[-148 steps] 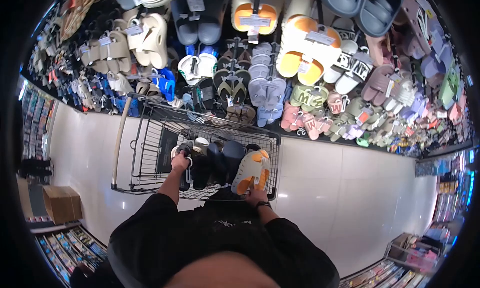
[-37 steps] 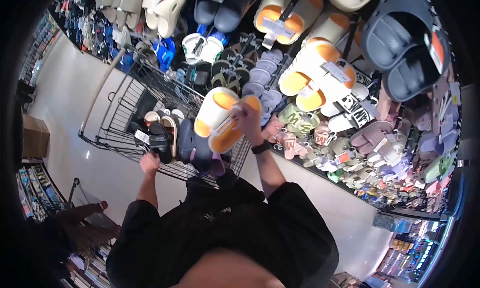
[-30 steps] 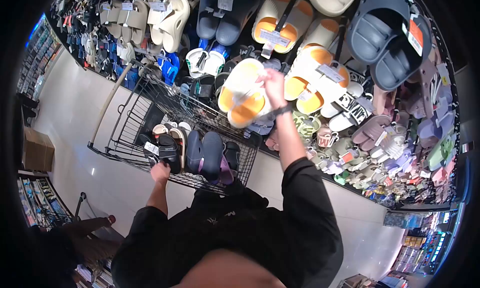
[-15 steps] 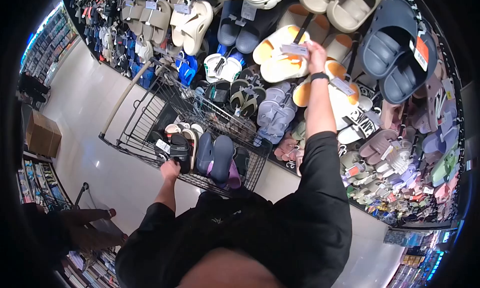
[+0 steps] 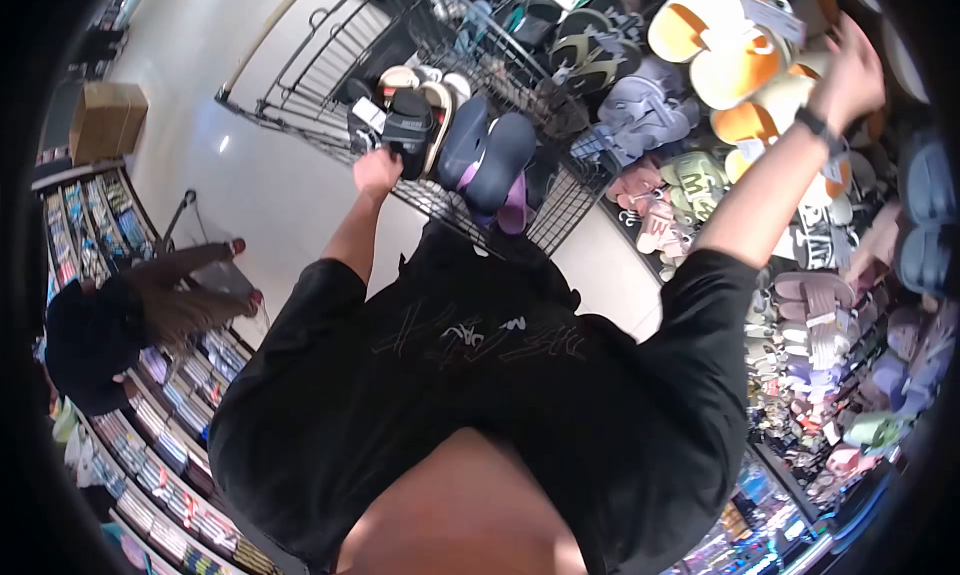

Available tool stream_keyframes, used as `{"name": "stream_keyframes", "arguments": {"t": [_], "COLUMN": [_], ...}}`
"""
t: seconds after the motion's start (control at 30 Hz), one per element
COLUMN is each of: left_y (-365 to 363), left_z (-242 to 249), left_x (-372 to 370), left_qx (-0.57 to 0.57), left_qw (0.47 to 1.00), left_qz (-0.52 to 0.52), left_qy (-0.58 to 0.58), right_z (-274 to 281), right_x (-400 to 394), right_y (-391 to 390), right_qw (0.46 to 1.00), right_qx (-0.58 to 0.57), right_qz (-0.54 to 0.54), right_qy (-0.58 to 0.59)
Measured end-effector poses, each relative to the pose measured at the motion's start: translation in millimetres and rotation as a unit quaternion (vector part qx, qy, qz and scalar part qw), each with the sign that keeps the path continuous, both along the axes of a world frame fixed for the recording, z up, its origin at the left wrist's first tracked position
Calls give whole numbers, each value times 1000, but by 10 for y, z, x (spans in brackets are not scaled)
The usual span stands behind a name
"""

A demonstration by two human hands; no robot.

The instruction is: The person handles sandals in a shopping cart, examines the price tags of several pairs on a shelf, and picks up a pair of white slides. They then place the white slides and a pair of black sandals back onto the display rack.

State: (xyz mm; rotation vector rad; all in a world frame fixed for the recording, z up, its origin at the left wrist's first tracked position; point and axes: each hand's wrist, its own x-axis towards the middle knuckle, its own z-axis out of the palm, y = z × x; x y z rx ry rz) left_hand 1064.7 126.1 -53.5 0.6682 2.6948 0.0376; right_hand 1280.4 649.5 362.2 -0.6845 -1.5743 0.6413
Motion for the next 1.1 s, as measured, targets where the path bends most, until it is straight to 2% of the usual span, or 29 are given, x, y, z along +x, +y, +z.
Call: {"name": "stream_keyframes", "arguments": {"t": [0.03,0.07,0.13,0.17,0.2,0.27,0.3,0.37,0.43,0.5,0.57,0.63,0.67,0.77,0.8,0.9,0.97,1.0,1.03,1.1], "left_y": [-3,-3,15,15,27,34,15,44,37,41,30,10,9,20,33,17,34,50,61,63], "left_z": [-30,-26,26,36,43,37,27,9,-58,-20,-29,-67,-94,-77,-48,-80,-44,-25,-20,-23], "left_x": [-11,-5,-15,-1,-4,-8,34,-3,-26,5,5,14,10,7,4,0,18,14,9,19], "left_qx": [0,3,5,4,3,-5,-8,-5,-8,4,19,33,18,10,3,2,-9,-13,-18,-30], "left_qw": [1000,1000,1000,1000,1000,1000,1000,1000,1000,1000,999,998,998,999,999,999,999,999,999,999], "left_qz": [0,4,6,6,6,1,4,15,12,18,15,12,18,21,15,17,13,13,12,11], "left_qy": [-2,-7,-8,-8,-5,-1,-5,-2,4,16,32,45,49,44,41,41,39,39,42,44], "right_z": [-73,-215,-1221,-1848,-2629,-3645,-4183,-4716,-5006,-5221,-5540,-6064,-6089,-6141,-6153,-5930,-5858,-6026,-5703,-5662], "right_x": [1,18,-1,-120,-268,-520,-457,-426,-582,-797,-989,-1117,-1103,-1129,-1135,-1013,-930,-906,-904,-833], "right_y": [-305,-658,-1259,-1653,-1869,-2488,-2644,-2740,-2482,-2137,-1764,-1497,-1495,-1646,-1731,-1924,-2155,-2320,-2542,-2814], "right_qw": [995,990,992,993,964,873,850,829,845,849,781,718,683,633,636,541,489,542,643,690], "right_qx": [55,93,121,-35,58,-78,-98,-60,-18,-106,-257,-308,-332,-295,-422,-615,-618,-580,-509,-505], "right_qz": [-8,-43,-4,113,193,316,325,266,234,182,198,291,334,377,391,443,521,507,453,433], "right_qy": [87,93,20,11,-176,-363,-402,-488,-480,-485,-533,-552,-558,-608,-514,-366,-327,-335,-349,-284]}}
